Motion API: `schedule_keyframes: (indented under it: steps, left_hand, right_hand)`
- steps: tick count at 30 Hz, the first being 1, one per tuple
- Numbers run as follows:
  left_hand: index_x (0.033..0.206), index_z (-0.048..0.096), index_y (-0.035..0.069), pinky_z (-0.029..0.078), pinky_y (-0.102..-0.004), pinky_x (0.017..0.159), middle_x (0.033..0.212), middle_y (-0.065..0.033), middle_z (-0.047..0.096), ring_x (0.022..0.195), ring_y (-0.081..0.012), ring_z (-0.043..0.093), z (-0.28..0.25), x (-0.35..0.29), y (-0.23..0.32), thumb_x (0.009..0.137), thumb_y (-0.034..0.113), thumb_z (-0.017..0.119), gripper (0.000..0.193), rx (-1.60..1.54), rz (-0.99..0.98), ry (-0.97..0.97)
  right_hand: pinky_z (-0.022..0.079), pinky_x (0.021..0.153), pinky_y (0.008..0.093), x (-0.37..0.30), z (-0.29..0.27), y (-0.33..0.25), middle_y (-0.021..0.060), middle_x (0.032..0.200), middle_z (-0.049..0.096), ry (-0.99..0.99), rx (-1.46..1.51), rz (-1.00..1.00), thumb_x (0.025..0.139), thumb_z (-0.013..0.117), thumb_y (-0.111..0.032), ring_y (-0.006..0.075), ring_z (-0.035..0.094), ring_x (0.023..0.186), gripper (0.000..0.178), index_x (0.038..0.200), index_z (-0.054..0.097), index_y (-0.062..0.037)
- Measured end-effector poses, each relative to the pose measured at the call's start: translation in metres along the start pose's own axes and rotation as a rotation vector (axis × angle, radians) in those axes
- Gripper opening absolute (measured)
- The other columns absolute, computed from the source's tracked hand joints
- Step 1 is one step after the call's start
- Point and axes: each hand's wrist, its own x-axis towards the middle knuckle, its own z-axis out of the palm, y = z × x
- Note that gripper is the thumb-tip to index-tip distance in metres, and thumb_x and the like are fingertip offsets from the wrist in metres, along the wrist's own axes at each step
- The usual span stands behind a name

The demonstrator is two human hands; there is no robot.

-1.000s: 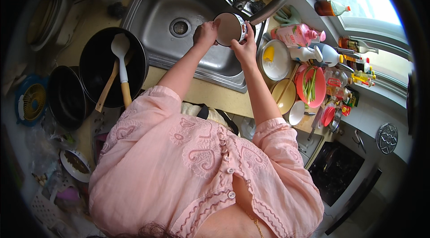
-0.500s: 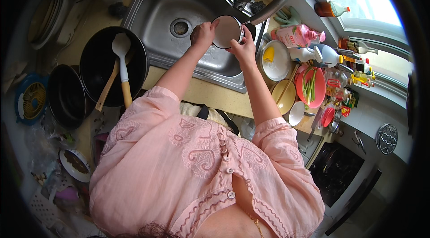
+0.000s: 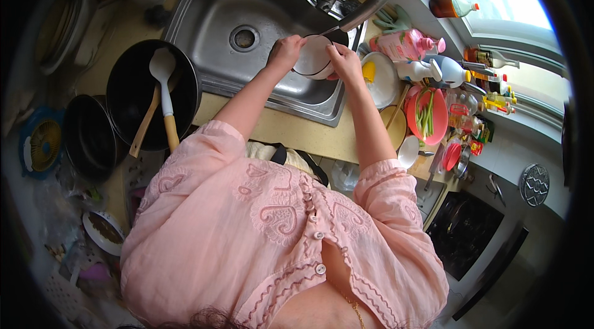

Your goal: The person washes a small white bowl under running water in a kitchen sink, rinsing it thoroughly before placing it on a drying rack. They then pick up a black pot and a white ladle, scrubbing the pot's interior with the ladle and rinsing both items under the tap.

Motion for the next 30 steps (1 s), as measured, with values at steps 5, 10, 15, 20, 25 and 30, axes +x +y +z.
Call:
schedule_keyframes:
  steps: [5,10,15,20,25,30]
  left_hand:
    - [0.12,0.044,0.007,0.049,-0.0272,0.05,0.095,-0.0089,0.062,0.076,-0.0152,0.06,0.018,-0.015,-0.013,0.08,0.002,0.054,0.041,-0.555,-0.236,-0.219]
    - [0.105,0.057,0.005,0.051,-0.0303,0.049,0.083,-0.0082,0.063,0.072,-0.0206,0.064,0.01,0.007,-0.02,0.087,0.027,0.055,0.028,0.271,-0.026,0.015]
    - [0.112,0.05,-0.005,0.058,-0.0381,0.066,0.097,-0.0165,0.06,0.085,-0.0289,0.064,-0.023,-0.017,0.0,0.089,0.039,0.051,0.049,-0.931,-0.651,-0.355]
    - [0.125,0.034,-0.003,0.057,-0.042,0.077,0.113,-0.0166,0.047,0.099,-0.034,0.058,-0.026,-0.035,-0.006,0.081,0.01,0.055,0.051,-1.396,-0.611,-0.42]
    - [0.127,0.032,0.001,0.058,-0.0418,0.075,0.107,-0.0085,0.047,0.096,-0.0236,0.057,-0.031,-0.037,0.002,0.073,-0.004,0.052,0.058,-1.005,-0.531,-0.237]
    - [0.132,0.029,0.004,0.059,-0.04,0.072,0.112,-0.0097,0.046,0.096,-0.0228,0.058,-0.036,-0.042,0.017,0.074,-0.002,0.052,0.063,-1.077,-0.444,-0.245]
  right_hand:
    - [0.054,0.055,0.0296,0.0,-0.006,-0.006,0.0162,0.085,0.066,0.08,-0.177,-0.085,0.073,0.06,-0.036,0.0232,0.067,0.065,0.05,0.113,0.061,-0.0064]
    - [0.055,0.052,0.0291,-0.005,0.007,-0.01,0.0159,0.086,0.066,0.032,-0.145,-0.137,0.074,0.06,-0.034,0.0219,0.065,0.06,0.051,0.115,0.059,-0.0033]
    - [0.055,0.051,0.0289,0.007,0.012,-0.002,0.015,0.089,0.064,-0.041,0.134,-0.021,0.08,0.057,-0.029,0.0186,0.065,0.066,0.045,0.112,0.057,0.0015]
    - [0.054,0.062,0.0329,0.03,0.021,0.044,0.0161,0.094,0.061,0.024,0.207,-0.052,0.08,0.055,-0.015,0.0257,0.063,0.078,0.032,0.106,0.057,0.0036]
    - [0.048,0.074,0.0371,0.023,0.04,0.016,0.0156,0.092,0.059,-0.112,-0.266,-0.807,0.068,0.052,0.009,0.0328,0.058,0.086,0.027,0.091,0.06,-0.0022]
    - [0.047,0.07,0.0402,0.058,0.065,0.008,0.0172,0.082,0.06,-0.142,-0.393,-0.965,0.071,0.054,-0.002,0.036,0.058,0.079,0.01,0.079,0.059,-0.0024]
